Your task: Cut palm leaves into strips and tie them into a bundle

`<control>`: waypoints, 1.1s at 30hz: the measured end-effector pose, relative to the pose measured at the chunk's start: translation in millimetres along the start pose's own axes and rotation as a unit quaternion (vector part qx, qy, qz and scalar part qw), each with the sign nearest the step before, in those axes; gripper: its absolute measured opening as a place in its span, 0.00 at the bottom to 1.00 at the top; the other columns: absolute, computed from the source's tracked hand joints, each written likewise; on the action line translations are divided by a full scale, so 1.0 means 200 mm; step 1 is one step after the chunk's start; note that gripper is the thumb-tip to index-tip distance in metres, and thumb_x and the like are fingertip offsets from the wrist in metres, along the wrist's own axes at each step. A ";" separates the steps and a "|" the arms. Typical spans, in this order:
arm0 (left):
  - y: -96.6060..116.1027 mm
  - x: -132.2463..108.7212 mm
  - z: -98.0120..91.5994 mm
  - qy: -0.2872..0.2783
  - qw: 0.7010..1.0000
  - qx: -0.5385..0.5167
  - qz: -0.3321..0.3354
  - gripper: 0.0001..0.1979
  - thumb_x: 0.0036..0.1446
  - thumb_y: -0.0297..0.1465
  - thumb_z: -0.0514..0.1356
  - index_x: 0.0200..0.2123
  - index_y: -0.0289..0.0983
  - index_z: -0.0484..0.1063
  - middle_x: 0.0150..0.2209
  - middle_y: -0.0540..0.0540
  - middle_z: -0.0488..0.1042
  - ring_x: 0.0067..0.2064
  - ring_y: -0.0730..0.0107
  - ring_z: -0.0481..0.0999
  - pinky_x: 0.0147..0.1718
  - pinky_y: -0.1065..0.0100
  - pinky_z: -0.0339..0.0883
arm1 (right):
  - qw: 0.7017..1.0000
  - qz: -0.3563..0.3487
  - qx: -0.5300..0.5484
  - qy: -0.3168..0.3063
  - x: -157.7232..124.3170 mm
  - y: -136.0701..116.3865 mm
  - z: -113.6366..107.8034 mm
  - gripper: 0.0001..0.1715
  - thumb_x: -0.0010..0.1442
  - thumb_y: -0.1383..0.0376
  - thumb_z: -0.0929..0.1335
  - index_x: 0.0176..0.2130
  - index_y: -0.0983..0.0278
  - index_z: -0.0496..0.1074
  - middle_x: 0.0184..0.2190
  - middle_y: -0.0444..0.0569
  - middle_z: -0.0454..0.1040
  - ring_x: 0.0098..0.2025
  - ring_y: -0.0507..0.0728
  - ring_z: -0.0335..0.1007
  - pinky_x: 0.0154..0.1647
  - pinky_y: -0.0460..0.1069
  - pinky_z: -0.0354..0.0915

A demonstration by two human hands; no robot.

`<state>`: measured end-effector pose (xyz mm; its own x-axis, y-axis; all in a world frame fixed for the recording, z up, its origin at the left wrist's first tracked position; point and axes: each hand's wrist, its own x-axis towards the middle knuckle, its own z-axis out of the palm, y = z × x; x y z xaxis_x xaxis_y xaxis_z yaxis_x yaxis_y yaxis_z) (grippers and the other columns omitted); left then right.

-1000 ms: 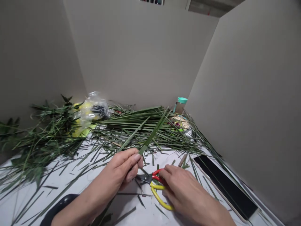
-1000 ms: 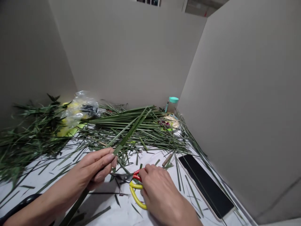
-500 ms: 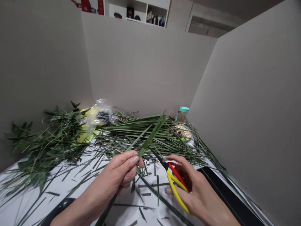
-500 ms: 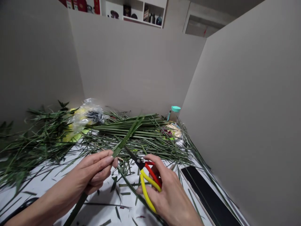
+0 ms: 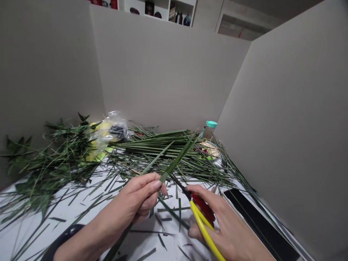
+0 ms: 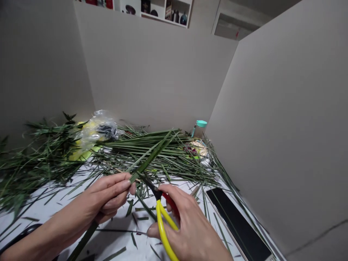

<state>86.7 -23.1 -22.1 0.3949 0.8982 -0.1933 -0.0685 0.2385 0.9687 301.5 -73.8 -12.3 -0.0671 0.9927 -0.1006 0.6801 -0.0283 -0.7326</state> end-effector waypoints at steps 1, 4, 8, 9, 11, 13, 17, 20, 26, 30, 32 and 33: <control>0.00 0.00 0.01 0.006 1.000 0.004 -0.013 0.16 0.58 0.45 0.61 0.40 0.39 0.68 0.19 0.59 0.53 0.21 0.77 0.46 0.19 0.73 0.41 | 1.000 0.015 0.005 -0.001 0.00 0.00 0.00 0.39 0.43 0.56 0.75 0.55 0.54 0.70 0.54 0.52 0.71 0.52 0.67 0.67 0.55 0.60 0.62; 0.00 -0.02 0.02 0.008 0.999 0.005 -0.042 0.24 0.52 0.47 0.65 0.45 0.38 0.68 0.21 0.58 0.59 0.22 0.78 0.49 0.20 0.73 0.40 | 0.999 0.033 0.019 -0.003 -0.01 0.01 0.01 0.42 0.42 0.54 0.74 0.57 0.55 0.70 0.56 0.53 0.70 0.54 0.68 0.65 0.57 0.60 0.60; 0.00 -0.02 0.03 0.006 0.998 0.018 -0.056 0.28 0.49 0.49 0.66 0.47 0.37 0.67 0.23 0.57 0.62 0.22 0.79 0.51 0.20 0.73 0.42 | 1.000 -0.003 0.007 -0.004 0.00 0.02 0.01 0.37 0.46 0.50 0.73 0.55 0.55 0.72 0.52 0.53 0.73 0.52 0.68 0.65 0.57 0.62 0.59; 0.01 -0.02 0.03 -0.001 0.998 0.024 -0.054 0.27 0.50 0.48 0.65 0.46 0.37 0.68 0.21 0.58 0.59 0.22 0.78 0.50 0.20 0.73 0.41 | 1.000 -0.011 0.002 -0.002 0.00 0.02 0.01 0.35 0.47 0.50 0.72 0.54 0.55 0.72 0.51 0.52 0.73 0.51 0.68 0.66 0.56 0.62 0.59; 0.01 -0.01 0.03 -0.015 0.998 0.033 -0.043 0.23 0.54 0.47 0.63 0.44 0.36 0.68 0.19 0.60 0.55 0.22 0.77 0.48 0.20 0.72 0.41 | 1.000 -0.021 -0.002 0.003 0.00 0.01 0.00 0.33 0.48 0.50 0.72 0.53 0.55 0.73 0.48 0.52 0.74 0.49 0.67 0.67 0.54 0.61 0.60; 0.01 -0.01 0.02 -0.026 0.998 0.040 -0.034 0.20 0.57 0.46 0.61 0.44 0.36 0.68 0.19 0.60 0.54 0.22 0.77 0.47 0.20 0.72 0.41 | 0.999 -0.032 0.004 0.004 -0.01 0.00 0.00 0.30 0.48 0.50 0.72 0.50 0.55 0.74 0.44 0.51 0.76 0.45 0.66 0.68 0.50 0.59 0.62; -0.01 -0.01 0.00 -0.044 0.998 0.031 -0.042 0.21 0.58 0.44 0.60 0.48 0.37 0.68 0.20 0.60 0.54 0.22 0.77 0.46 0.19 0.71 0.41 | 0.999 -0.018 0.027 0.004 0.00 -0.02 -0.01 0.29 0.46 0.52 0.72 0.48 0.56 0.75 0.41 0.50 0.76 0.42 0.65 0.69 0.46 0.57 0.64; -0.02 -0.01 -0.01 -0.035 0.998 0.023 -0.046 0.25 0.58 0.44 0.61 0.54 0.39 0.66 0.20 0.59 0.55 0.22 0.77 0.47 0.20 0.71 0.41 | 0.999 -0.008 0.031 -0.006 -0.01 -0.03 -0.01 0.28 0.46 0.52 0.72 0.47 0.55 0.75 0.42 0.49 0.76 0.44 0.65 0.68 0.47 0.58 0.63; -0.03 -0.01 -0.01 -0.028 0.998 0.016 -0.045 0.23 0.60 0.42 0.60 0.56 0.40 0.66 0.20 0.59 0.56 0.22 0.77 0.47 0.20 0.71 0.42 | 0.999 -0.015 0.024 -0.026 -0.01 -0.02 -0.01 0.23 0.53 0.53 0.69 0.48 0.55 0.73 0.46 0.48 0.75 0.49 0.64 0.66 0.50 0.58 0.61; -0.04 -0.02 -0.02 -0.035 0.998 0.003 -0.052 0.24 0.61 0.42 0.59 0.57 0.41 0.65 0.20 0.59 0.56 0.22 0.77 0.47 0.20 0.71 0.42 | 0.999 -0.041 0.027 -0.018 -0.01 0.00 0.00 0.22 0.56 0.52 0.68 0.48 0.56 0.72 0.46 0.48 0.75 0.48 0.63 0.67 0.49 0.57 0.61; -0.03 -0.01 -0.02 -0.038 0.998 0.002 -0.053 0.24 0.61 0.42 0.59 0.57 0.41 0.65 0.20 0.59 0.56 0.22 0.77 0.48 0.20 0.71 0.42 | 0.998 -0.047 0.024 -0.016 -0.01 0.01 0.00 0.21 0.57 0.52 0.68 0.48 0.56 0.72 0.45 0.48 0.75 0.47 0.63 0.67 0.48 0.56 0.62; -0.03 -0.01 -0.02 -0.037 0.998 0.003 -0.053 0.24 0.61 0.42 0.59 0.57 0.41 0.65 0.20 0.59 0.56 0.22 0.77 0.48 0.20 0.71 0.42 | 0.998 -0.049 0.021 -0.017 -0.01 0.01 0.00 0.20 0.57 0.52 0.68 0.48 0.56 0.72 0.44 0.47 0.75 0.46 0.63 0.67 0.47 0.56 0.62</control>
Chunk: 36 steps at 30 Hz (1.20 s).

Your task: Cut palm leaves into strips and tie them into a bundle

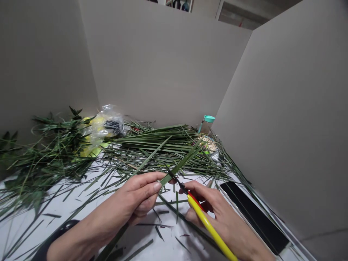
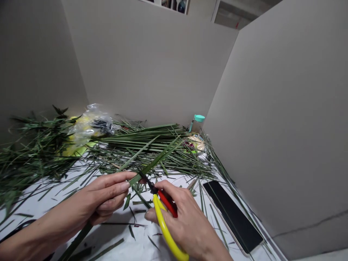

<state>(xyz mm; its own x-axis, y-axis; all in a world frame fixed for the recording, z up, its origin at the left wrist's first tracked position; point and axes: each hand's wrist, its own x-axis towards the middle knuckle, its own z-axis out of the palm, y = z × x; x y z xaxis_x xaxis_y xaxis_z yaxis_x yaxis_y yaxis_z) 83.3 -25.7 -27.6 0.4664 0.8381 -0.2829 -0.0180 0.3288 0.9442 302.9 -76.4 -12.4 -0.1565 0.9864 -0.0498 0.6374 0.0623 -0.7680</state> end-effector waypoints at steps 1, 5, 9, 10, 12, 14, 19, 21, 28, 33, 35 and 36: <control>0.00 0.00 0.00 0.001 1.000 0.001 0.000 0.24 0.61 0.42 0.60 0.57 0.40 0.66 0.20 0.59 0.56 0.22 0.77 0.48 0.20 0.71 0.42 | 1.000 -0.002 -0.003 -0.001 0.00 0.00 0.00 0.20 0.57 0.52 0.68 0.47 0.56 0.72 0.44 0.47 0.75 0.45 0.62 0.67 0.46 0.55 0.62; 0.02 0.01 0.00 0.006 1.000 0.000 -0.003 0.23 0.59 0.42 0.61 0.55 0.40 0.68 0.20 0.59 0.55 0.21 0.78 0.46 0.19 0.73 0.43 | 1.000 -0.005 -0.014 -0.003 0.00 0.01 0.00 0.16 0.59 0.53 0.67 0.46 0.56 0.72 0.39 0.45 0.74 0.42 0.60 0.66 0.44 0.53 0.61; 0.02 0.00 0.00 0.003 1.000 -0.016 -0.012 0.22 0.59 0.41 0.62 0.54 0.39 0.69 0.20 0.59 0.55 0.21 0.79 0.46 0.18 0.74 0.43 | 0.998 -0.020 -0.059 0.006 0.01 0.01 0.01 0.14 0.61 0.54 0.67 0.43 0.58 0.72 0.32 0.43 0.72 0.35 0.57 0.64 0.38 0.50 0.59; 0.02 0.00 0.00 0.006 1.000 -0.021 -0.016 0.22 0.58 0.40 0.62 0.54 0.39 0.69 0.20 0.59 0.55 0.21 0.79 0.46 0.18 0.75 0.43 | 0.998 -0.027 -0.064 0.008 0.01 0.01 0.01 0.13 0.61 0.54 0.67 0.42 0.59 0.72 0.30 0.43 0.71 0.33 0.56 0.62 0.37 0.49 0.58; 0.03 0.00 0.01 0.007 0.999 -0.032 -0.021 0.21 0.58 0.39 0.63 0.53 0.39 0.69 0.19 0.59 0.55 0.21 0.79 0.47 0.18 0.76 0.44 | 0.997 -0.043 -0.057 0.001 0.03 0.01 0.02 0.14 0.63 0.54 0.65 0.39 0.60 0.71 0.26 0.42 0.69 0.29 0.54 0.60 0.33 0.48 0.56; 0.03 0.00 0.00 -0.017 0.999 -0.041 -0.007 0.18 0.58 0.39 0.63 0.50 0.38 0.71 0.19 0.59 0.55 0.20 0.80 0.46 0.17 0.76 0.43 | 0.998 -0.055 -0.039 0.001 0.04 0.01 0.02 0.14 0.62 0.54 0.64 0.36 0.62 0.71 0.23 0.41 0.65 0.25 0.52 0.56 0.29 0.47 0.54; 0.05 0.05 -0.02 -0.037 0.989 -0.125 0.062 0.11 0.64 0.32 0.56 0.31 0.34 0.72 0.17 0.59 0.51 0.18 0.81 0.41 0.14 0.76 0.37 | 0.999 -0.036 -0.020 0.031 0.02 0.03 0.01 0.14 0.58 0.54 0.66 0.39 0.61 0.70 0.26 0.41 0.65 0.28 0.53 0.57 0.31 0.48 0.57; 0.06 0.07 -0.05 -0.011 0.984 -0.159 0.074 0.13 0.65 0.29 0.54 0.27 0.35 0.68 0.18 0.58 0.52 0.18 0.81 0.41 0.13 0.77 0.37 | 0.999 -0.016 -0.042 -0.011 0.01 0.02 0.01 0.17 0.55 0.54 0.69 0.43 0.59 0.70 0.30 0.43 0.69 0.32 0.55 0.61 0.35 0.49 0.59; 0.08 0.09 -0.06 0.021 0.975 -0.208 0.074 0.14 0.66 0.25 0.51 0.26 0.35 0.63 0.19 0.56 0.53 0.19 0.80 0.44 0.14 0.78 0.40 | 0.983 0.046 -0.109 -0.143 0.00 -0.01 0.03 0.30 0.47 0.51 0.75 0.49 0.54 0.72 0.43 0.47 0.75 0.43 0.63 0.69 0.45 0.52 0.64; 0.07 0.06 -0.02 -0.006 0.971 -0.228 0.064 0.14 0.66 0.26 0.51 0.26 0.35 0.63 0.20 0.55 0.53 0.20 0.80 0.46 0.15 0.78 0.42 | 0.972 -0.015 -0.129 -0.198 0.00 0.00 0.04 0.25 0.49 0.52 0.76 0.46 0.56 0.75 0.46 0.47 0.78 0.48 0.63 0.72 0.44 0.50 0.66; 0.07 0.06 -0.01 -0.016 0.970 -0.236 0.062 0.14 0.67 0.26 0.51 0.26 0.35 0.63 0.20 0.55 0.53 0.20 0.80 0.47 0.15 0.78 0.42 | 0.968 -0.040 -0.134 -0.207 0.00 0.00 0.05 0.23 0.51 0.56 0.75 0.48 0.55 0.74 0.50 0.46 0.77 0.51 0.63 0.72 0.49 0.50 0.65; 0.06 0.06 -0.01 -0.020 0.969 -0.239 0.061 0.15 0.67 0.27 0.51 0.26 0.35 0.63 0.20 0.55 0.53 0.20 0.80 0.47 0.15 0.79 0.42 | 0.967 -0.052 -0.134 -0.211 -0.01 0.01 0.06 0.23 0.52 0.59 0.74 0.48 0.55 0.74 0.51 0.46 0.77 0.51 0.62 0.72 0.50 0.50 0.65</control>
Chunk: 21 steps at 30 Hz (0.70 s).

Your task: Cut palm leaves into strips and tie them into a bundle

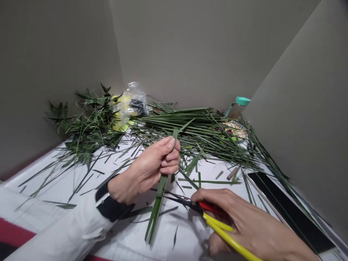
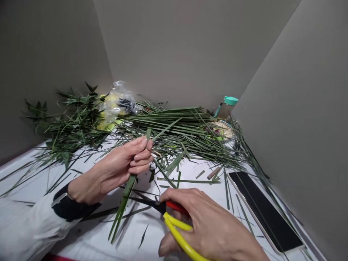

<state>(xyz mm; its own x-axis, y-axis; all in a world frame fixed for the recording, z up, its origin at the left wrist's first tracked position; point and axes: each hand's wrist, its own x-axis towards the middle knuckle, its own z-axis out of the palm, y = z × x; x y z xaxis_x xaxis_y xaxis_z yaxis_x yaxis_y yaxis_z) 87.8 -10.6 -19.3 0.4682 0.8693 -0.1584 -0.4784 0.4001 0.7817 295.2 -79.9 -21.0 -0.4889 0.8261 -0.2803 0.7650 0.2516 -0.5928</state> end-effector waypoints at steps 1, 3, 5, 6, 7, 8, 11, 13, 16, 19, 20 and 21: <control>0.00 0.00 0.00 -0.003 1.000 -0.003 0.000 0.15 0.67 0.27 0.51 0.26 0.34 0.63 0.20 0.55 0.52 0.20 0.80 0.47 0.15 0.79 0.42 | 1.000 -0.010 -0.001 -0.001 0.00 0.00 0.01 0.22 0.53 0.61 0.73 0.49 0.55 0.73 0.50 0.45 0.77 0.51 0.62 0.72 0.51 0.50 0.65; -0.01 0.00 0.01 -0.005 1.000 -0.009 0.004 0.15 0.67 0.27 0.51 0.25 0.34 0.64 0.20 0.56 0.52 0.20 0.80 0.46 0.15 0.79 0.42 | 1.000 -0.021 0.000 -0.003 -0.01 0.00 0.02 0.19 0.54 0.63 0.71 0.48 0.55 0.74 0.48 0.44 0.78 0.49 0.60 0.73 0.50 0.50 0.65; -0.02 0.00 0.01 -0.004 1.000 -0.011 0.007 0.16 0.67 0.27 0.51 0.25 0.35 0.63 0.20 0.56 0.51 0.20 0.80 0.46 0.15 0.79 0.42 | 1.000 -0.025 0.002 -0.008 -0.01 -0.01 0.04 0.18 0.55 0.64 0.70 0.47 0.54 0.74 0.45 0.43 0.78 0.47 0.60 0.73 0.49 0.50 0.66; -0.03 0.00 0.01 -0.003 1.000 -0.012 0.006 0.16 0.67 0.27 0.51 0.25 0.35 0.63 0.20 0.56 0.51 0.20 0.80 0.46 0.15 0.79 0.42 | 1.000 -0.024 0.003 -0.010 -0.01 -0.01 0.04 0.17 0.55 0.64 0.70 0.47 0.54 0.74 0.45 0.43 0.79 0.47 0.59 0.73 0.50 0.50 0.66; -0.03 0.00 0.01 -0.002 1.000 -0.012 0.006 0.16 0.67 0.27 0.51 0.25 0.35 0.63 0.20 0.56 0.51 0.19 0.80 0.46 0.14 0.79 0.42 | 1.000 -0.021 0.005 -0.012 -0.01 -0.02 0.05 0.17 0.56 0.63 0.70 0.47 0.54 0.74 0.45 0.43 0.79 0.47 0.60 0.73 0.50 0.50 0.65; -0.03 0.00 0.01 -0.001 1.000 -0.012 0.006 0.15 0.67 0.27 0.51 0.25 0.35 0.63 0.20 0.56 0.52 0.19 0.80 0.46 0.14 0.79 0.42 | 1.000 -0.016 0.007 -0.014 -0.01 -0.02 0.05 0.17 0.56 0.62 0.70 0.48 0.54 0.74 0.45 0.44 0.78 0.48 0.60 0.73 0.51 0.50 0.65; -0.04 0.01 0.01 0.001 1.000 -0.014 0.006 0.14 0.67 0.27 0.51 0.26 0.35 0.63 0.20 0.56 0.52 0.19 0.80 0.46 0.14 0.79 0.43 | 1.000 -0.001 0.012 -0.015 0.00 -0.03 0.06 0.18 0.58 0.60 0.70 0.49 0.53 0.74 0.44 0.44 0.78 0.49 0.60 0.72 0.51 0.51 0.65; -0.05 0.01 0.01 0.002 1.000 -0.015 0.005 0.14 0.67 0.27 0.51 0.27 0.35 0.64 0.20 0.56 0.52 0.19 0.80 0.47 0.14 0.79 0.43 | 1.000 0.003 0.017 -0.013 0.01 -0.03 0.06 0.21 0.55 0.56 0.73 0.49 0.53 0.74 0.44 0.44 0.79 0.48 0.61 0.73 0.50 0.51 0.65; -0.05 0.01 0.01 0.003 1.000 -0.015 0.004 0.13 0.67 0.27 0.51 0.27 0.35 0.65 0.20 0.56 0.52 0.19 0.81 0.47 0.14 0.79 0.43 | 1.000 0.013 0.024 -0.011 0.02 -0.04 0.05 0.23 0.50 0.51 0.76 0.46 0.52 0.75 0.43 0.43 0.79 0.47 0.62 0.73 0.47 0.51 0.66; -0.06 0.01 0.01 0.004 1.000 -0.015 0.005 0.13 0.67 0.26 0.51 0.28 0.34 0.65 0.20 0.56 0.53 0.19 0.81 0.48 0.14 0.80 0.43 | 1.000 0.019 0.016 -0.012 0.02 -0.03 0.05 0.21 0.50 0.51 0.76 0.44 0.52 0.76 0.41 0.43 0.80 0.46 0.62 0.73 0.44 0.51 0.67; -0.06 0.01 0.01 0.005 1.000 -0.015 0.006 0.13 0.67 0.26 0.51 0.28 0.34 0.65 0.20 0.56 0.53 0.19 0.81 0.48 0.14 0.80 0.43 | 1.000 0.020 0.013 -0.013 0.01 -0.03 0.05 0.21 0.50 0.51 0.76 0.44 0.52 0.76 0.42 0.43 0.80 0.46 0.62 0.73 0.44 0.51 0.67; -0.06 0.01 0.01 0.006 1.000 -0.015 0.005 0.13 0.67 0.27 0.51 0.28 0.34 0.65 0.20 0.56 0.53 0.19 0.81 0.48 0.14 0.80 0.43 | 1.000 0.020 0.012 -0.014 0.01 -0.03 0.05 0.22 0.50 0.51 0.76 0.44 0.52 0.76 0.42 0.43 0.80 0.46 0.63 0.73 0.44 0.51 0.67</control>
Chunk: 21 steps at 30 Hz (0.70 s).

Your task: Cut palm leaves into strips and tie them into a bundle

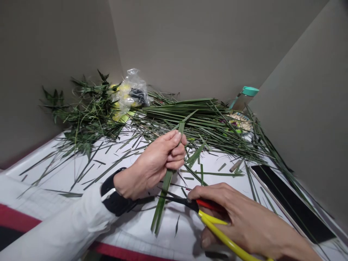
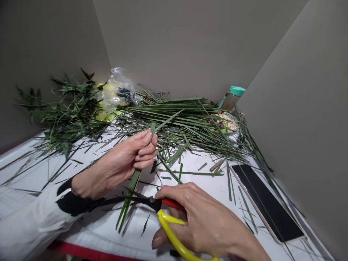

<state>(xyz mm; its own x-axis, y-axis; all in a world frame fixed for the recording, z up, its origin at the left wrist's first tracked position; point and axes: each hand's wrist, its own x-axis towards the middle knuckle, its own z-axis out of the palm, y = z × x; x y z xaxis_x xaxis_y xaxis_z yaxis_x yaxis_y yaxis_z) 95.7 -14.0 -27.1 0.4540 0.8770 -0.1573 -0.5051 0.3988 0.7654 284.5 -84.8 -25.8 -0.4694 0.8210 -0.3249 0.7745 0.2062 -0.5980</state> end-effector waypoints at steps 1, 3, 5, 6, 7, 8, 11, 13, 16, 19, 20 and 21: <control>0.00 0.00 0.00 0.001 1.000 0.000 0.000 0.13 0.67 0.27 0.51 0.28 0.34 0.65 0.20 0.56 0.53 0.19 0.81 0.48 0.14 0.80 0.43 | 1.000 0.000 0.000 -0.001 0.00 0.00 0.00 0.21 0.51 0.51 0.75 0.45 0.52 0.76 0.43 0.44 0.80 0.46 0.63 0.73 0.44 0.51 0.67; 0.00 0.00 0.00 0.001 1.000 -0.001 0.000 0.13 0.67 0.27 0.51 0.28 0.35 0.65 0.20 0.56 0.53 0.18 0.81 0.49 0.14 0.80 0.44 | 1.000 -0.003 0.000 -0.002 0.00 0.00 0.00 0.19 0.55 0.52 0.72 0.46 0.52 0.76 0.43 0.44 0.79 0.46 0.62 0.73 0.44 0.52 0.67; 0.00 0.00 0.00 0.000 1.000 -0.002 0.001 0.13 0.67 0.27 0.52 0.28 0.35 0.65 0.20 0.56 0.54 0.18 0.82 0.49 0.13 0.81 0.44 | 1.000 -0.006 -0.002 0.000 0.00 0.01 0.00 0.17 0.57 0.54 0.71 0.47 0.52 0.76 0.42 0.44 0.80 0.46 0.62 0.73 0.45 0.52 0.67; 0.00 0.00 0.00 0.000 1.000 -0.002 0.002 0.13 0.67 0.27 0.52 0.28 0.35 0.65 0.20 0.56 0.54 0.18 0.82 0.49 0.13 0.81 0.44 | 1.000 -0.008 -0.004 0.000 0.00 0.01 0.00 0.17 0.57 0.55 0.71 0.47 0.52 0.76 0.42 0.44 0.80 0.45 0.62 0.73 0.45 0.52 0.67; -0.01 0.00 0.00 -0.001 1.000 -0.003 0.002 0.12 0.67 0.26 0.52 0.28 0.35 0.65 0.20 0.56 0.54 0.18 0.82 0.49 0.13 0.81 0.44 | 1.000 -0.011 -0.006 0.001 0.00 0.01 0.00 0.16 0.57 0.55 0.71 0.46 0.52 0.76 0.42 0.44 0.80 0.45 0.61 0.73 0.45 0.51 0.67; -0.01 0.00 0.00 -0.001 1.000 -0.003 0.001 0.12 0.67 0.26 0.52 0.28 0.35 0.65 0.20 0.56 0.54 0.18 0.82 0.50 0.13 0.81 0.44 | 1.000 -0.014 -0.009 0.003 0.00 0.01 0.00 0.16 0.56 0.56 0.72 0.46 0.52 0.76 0.41 0.43 0.80 0.44 0.61 0.74 0.45 0.50 0.67; -0.01 0.00 0.00 -0.003 1.000 -0.004 -0.004 0.13 0.67 0.26 0.52 0.28 0.35 0.66 0.20 0.56 0.55 0.18 0.82 0.50 0.13 0.81 0.45 | 1.000 -0.027 -0.010 0.009 0.01 0.02 0.00 0.13 0.57 0.56 0.72 0.43 0.52 0.78 0.39 0.44 0.81 0.43 0.60 0.74 0.41 0.48 0.67; -0.01 0.01 0.00 -0.004 1.000 -0.004 -0.005 0.13 0.67 0.26 0.51 0.28 0.34 0.66 0.20 0.56 0.55 0.17 0.82 0.50 0.13 0.81 0.45 | 0.999 -0.034 -0.008 0.013 0.01 0.03 0.01 0.12 0.58 0.55 0.71 0.42 0.54 0.79 0.37 0.45 0.81 0.40 0.59 0.74 0.35 0.46 0.65; -0.01 0.01 0.00 -0.005 1.000 -0.002 -0.008 0.13 0.67 0.27 0.52 0.28 0.34 0.67 0.19 0.56 0.55 0.17 0.82 0.49 0.13 0.81 0.45 | 0.999 -0.048 -0.010 0.017 0.02 0.03 0.01 0.13 0.60 0.54 0.69 0.38 0.57 0.80 0.29 0.45 0.79 0.32 0.56 0.71 0.30 0.45 0.62; -0.02 0.01 -0.01 -0.008 1.000 0.001 -0.008 0.13 0.67 0.27 0.52 0.28 0.33 0.67 0.19 0.56 0.55 0.18 0.82 0.48 0.13 0.81 0.44 | 0.998 -0.059 -0.012 0.004 0.03 0.03 0.02 0.16 0.62 0.52 0.68 0.32 0.59 0.78 0.21 0.40 0.71 0.24 0.51 0.61 0.28 0.44 0.58; -0.02 0.01 -0.01 -0.008 1.000 0.002 -0.008 0.13 0.67 0.27 0.52 0.28 0.33 0.67 0.19 0.56 0.55 0.18 0.82 0.48 0.13 0.81 0.44 | 0.998 -0.059 -0.012 0.002 0.03 0.03 0.02 0.16 0.62 0.52 0.68 0.31 0.59 0.78 0.20 0.39 0.69 0.24 0.51 0.59 0.28 0.44 0.57; -0.02 0.01 -0.01 -0.007 1.000 0.002 -0.008 0.13 0.67 0.27 0.52 0.28 0.33 0.67 0.19 0.56 0.55 0.18 0.82 0.48 0.13 0.81 0.44 | 0.998 -0.060 -0.011 0.003 0.04 0.03 0.02 0.16 0.61 0.52 0.69 0.30 0.59 0.77 0.20 0.39 0.68 0.24 0.51 0.58 0.28 0.44 0.57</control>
<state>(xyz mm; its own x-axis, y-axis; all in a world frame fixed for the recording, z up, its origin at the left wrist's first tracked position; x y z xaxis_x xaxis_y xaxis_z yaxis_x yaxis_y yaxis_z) 97.6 -13.3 -31.8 0.4724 0.8668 -0.1599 -0.4946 0.4108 0.7659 283.5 -80.1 -34.1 -0.5574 0.7927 -0.2469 0.7218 0.3156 -0.6160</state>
